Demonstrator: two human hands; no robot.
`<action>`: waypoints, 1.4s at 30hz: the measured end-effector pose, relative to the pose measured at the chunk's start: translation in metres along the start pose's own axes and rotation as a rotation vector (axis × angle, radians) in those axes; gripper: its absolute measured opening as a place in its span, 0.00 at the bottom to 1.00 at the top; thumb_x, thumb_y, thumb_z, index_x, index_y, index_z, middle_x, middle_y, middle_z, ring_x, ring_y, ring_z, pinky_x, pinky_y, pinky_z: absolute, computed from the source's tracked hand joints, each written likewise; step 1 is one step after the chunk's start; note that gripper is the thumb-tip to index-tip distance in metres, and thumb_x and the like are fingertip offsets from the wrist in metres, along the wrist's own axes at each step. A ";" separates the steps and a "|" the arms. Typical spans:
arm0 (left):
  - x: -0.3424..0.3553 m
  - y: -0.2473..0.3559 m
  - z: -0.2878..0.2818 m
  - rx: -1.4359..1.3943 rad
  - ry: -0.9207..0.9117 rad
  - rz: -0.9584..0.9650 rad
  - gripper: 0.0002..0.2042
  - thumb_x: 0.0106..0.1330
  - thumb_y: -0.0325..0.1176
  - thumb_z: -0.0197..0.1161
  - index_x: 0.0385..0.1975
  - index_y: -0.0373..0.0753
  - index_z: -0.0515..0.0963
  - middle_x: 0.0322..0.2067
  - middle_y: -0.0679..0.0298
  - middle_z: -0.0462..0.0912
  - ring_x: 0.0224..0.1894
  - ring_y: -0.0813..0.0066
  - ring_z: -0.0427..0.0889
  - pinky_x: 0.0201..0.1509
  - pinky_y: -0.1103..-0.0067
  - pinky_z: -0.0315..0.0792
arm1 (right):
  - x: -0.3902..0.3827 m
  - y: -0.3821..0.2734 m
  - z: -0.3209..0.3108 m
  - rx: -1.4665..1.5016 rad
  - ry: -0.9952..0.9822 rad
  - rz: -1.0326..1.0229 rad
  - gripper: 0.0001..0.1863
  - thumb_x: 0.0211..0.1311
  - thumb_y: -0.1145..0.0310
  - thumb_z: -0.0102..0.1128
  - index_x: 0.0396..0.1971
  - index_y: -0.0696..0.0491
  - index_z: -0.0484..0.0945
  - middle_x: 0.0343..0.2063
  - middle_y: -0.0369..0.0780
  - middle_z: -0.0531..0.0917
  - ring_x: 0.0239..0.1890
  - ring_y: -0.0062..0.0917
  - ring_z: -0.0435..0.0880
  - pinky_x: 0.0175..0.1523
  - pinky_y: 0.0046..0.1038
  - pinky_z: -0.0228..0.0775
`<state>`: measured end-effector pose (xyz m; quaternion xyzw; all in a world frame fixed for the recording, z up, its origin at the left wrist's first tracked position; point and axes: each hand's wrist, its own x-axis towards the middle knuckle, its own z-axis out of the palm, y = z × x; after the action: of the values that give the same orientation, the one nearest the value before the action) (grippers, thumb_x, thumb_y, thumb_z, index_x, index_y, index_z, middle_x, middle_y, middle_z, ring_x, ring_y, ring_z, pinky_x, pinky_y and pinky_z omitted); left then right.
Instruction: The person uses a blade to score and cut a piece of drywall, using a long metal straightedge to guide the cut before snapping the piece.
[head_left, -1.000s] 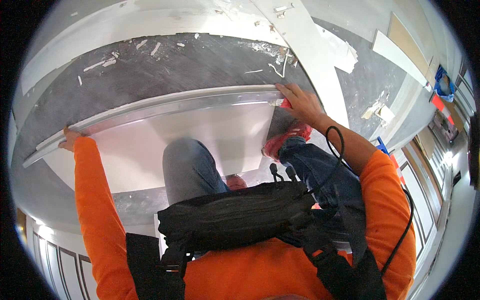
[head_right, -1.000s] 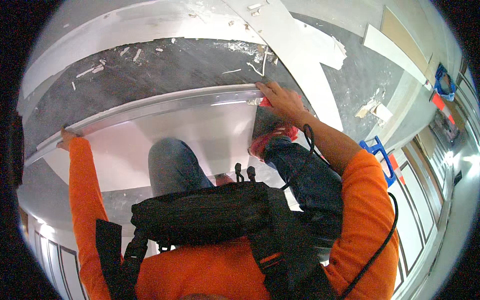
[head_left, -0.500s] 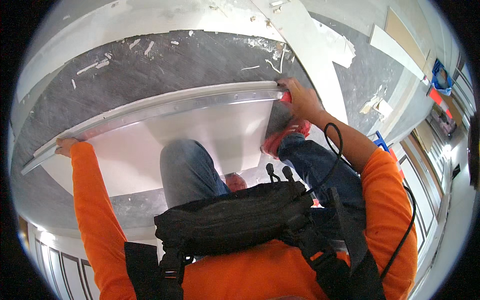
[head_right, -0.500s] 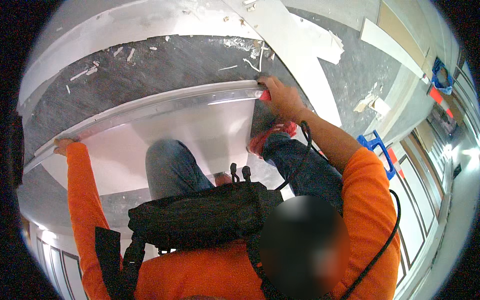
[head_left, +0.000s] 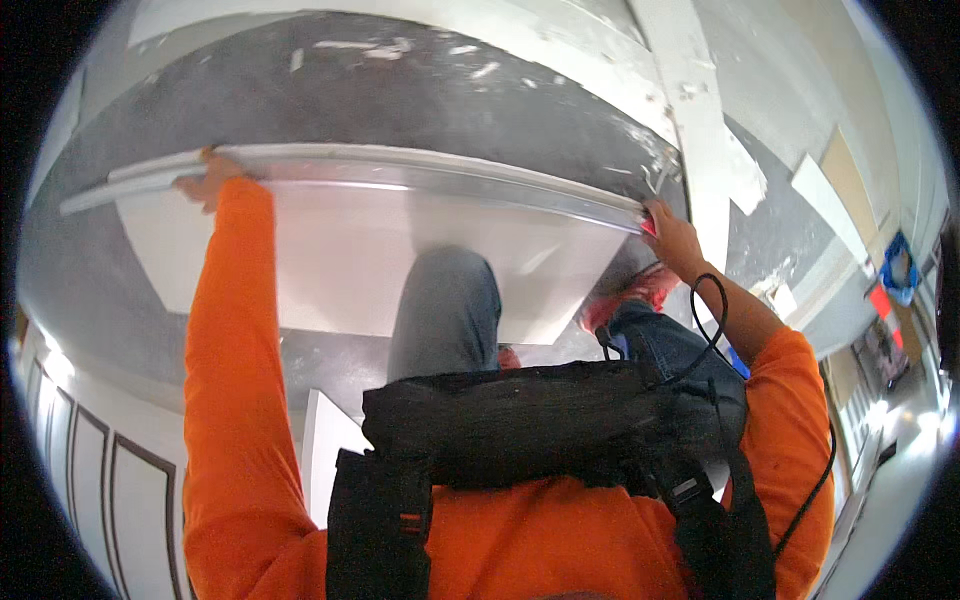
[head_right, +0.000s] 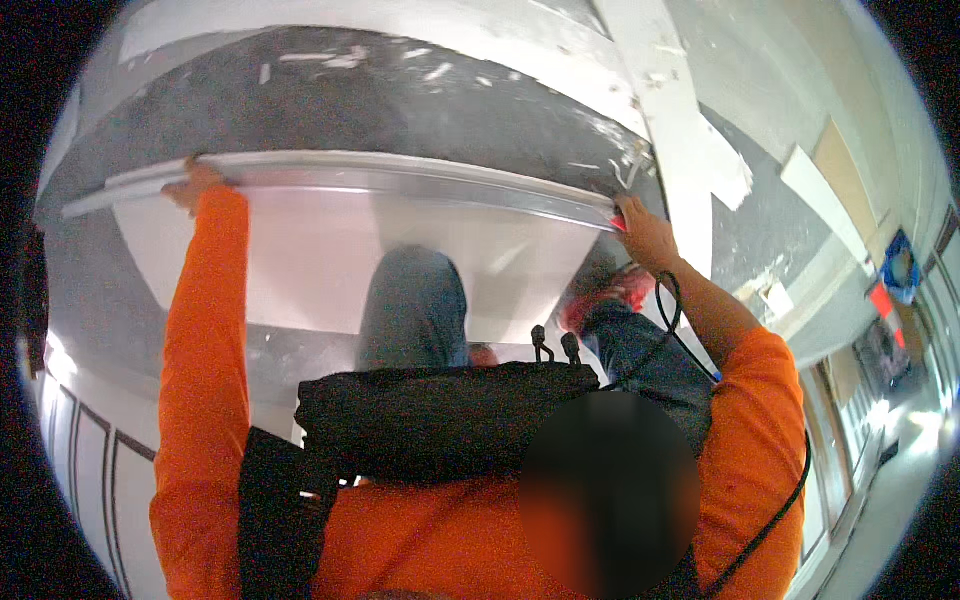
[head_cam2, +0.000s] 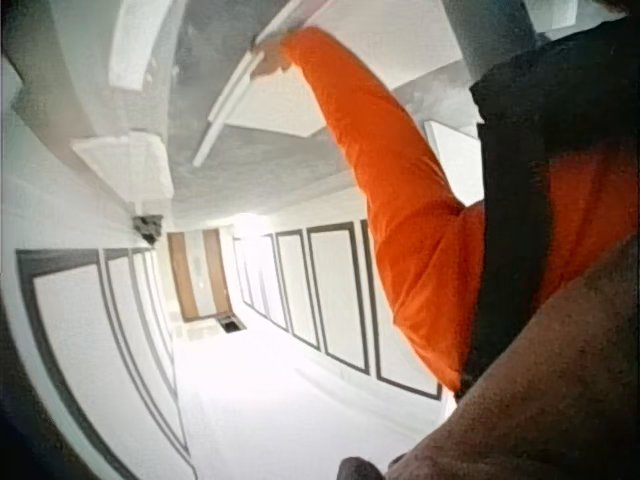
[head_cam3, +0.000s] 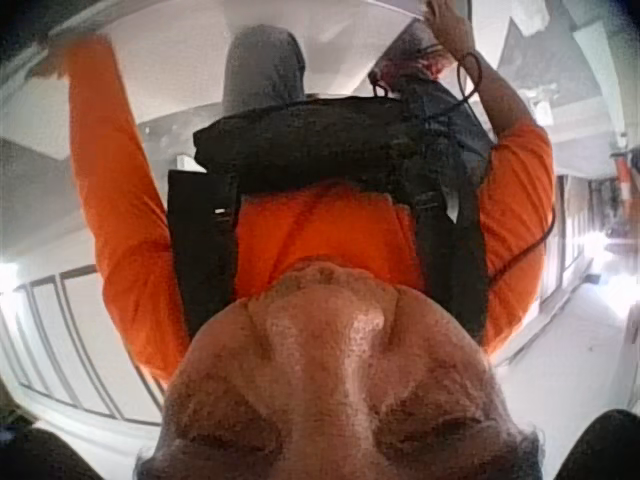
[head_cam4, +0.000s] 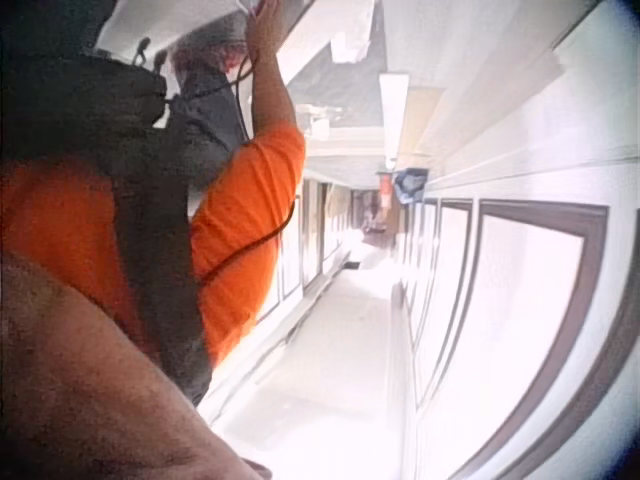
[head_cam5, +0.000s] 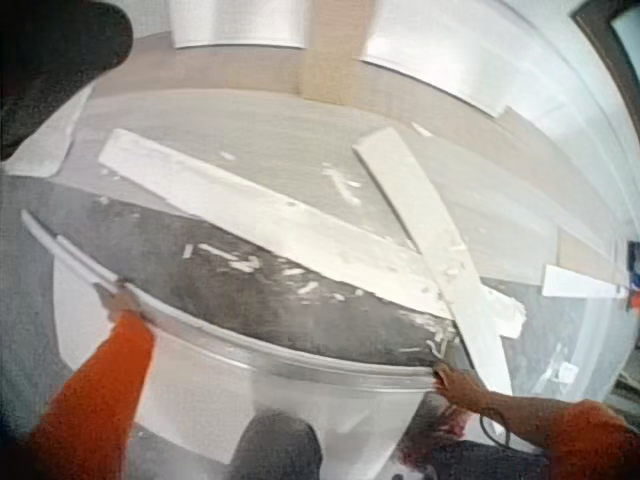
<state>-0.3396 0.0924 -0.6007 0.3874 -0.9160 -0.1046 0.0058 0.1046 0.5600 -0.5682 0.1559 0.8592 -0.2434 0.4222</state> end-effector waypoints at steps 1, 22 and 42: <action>-0.014 0.006 0.004 -0.065 -0.082 -0.017 0.36 0.70 0.48 0.52 0.72 0.42 0.45 0.70 0.53 0.51 0.70 0.47 0.56 0.69 0.58 0.62 | -0.003 -0.002 -0.004 -0.048 -0.035 0.048 0.26 0.58 0.65 0.63 0.54 0.52 0.64 0.50 0.46 0.74 0.46 0.49 0.79 0.45 0.45 0.74; 0.026 -0.004 0.029 -0.208 -0.022 0.022 0.32 0.72 0.43 0.43 0.73 0.40 0.45 0.72 0.54 0.51 0.75 0.57 0.44 0.77 0.61 0.32 | 0.015 0.079 0.058 0.150 0.169 0.108 0.22 0.62 0.75 0.56 0.56 0.52 0.62 0.48 0.49 0.77 0.47 0.52 0.77 0.46 0.47 0.73; 0.028 -0.014 0.032 -0.152 -0.040 0.027 0.41 0.68 0.46 0.54 0.73 0.42 0.38 0.72 0.52 0.46 0.76 0.58 0.39 0.76 0.58 0.27 | 0.007 0.019 0.025 0.013 -0.011 0.193 0.24 0.76 0.55 0.33 0.59 0.57 0.65 0.52 0.54 0.76 0.48 0.51 0.79 0.46 0.44 0.73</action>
<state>-0.3524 0.0690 -0.6364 0.3715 -0.9104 -0.1812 0.0184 0.1258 0.5628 -0.5922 0.2391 0.8363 -0.2081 0.4474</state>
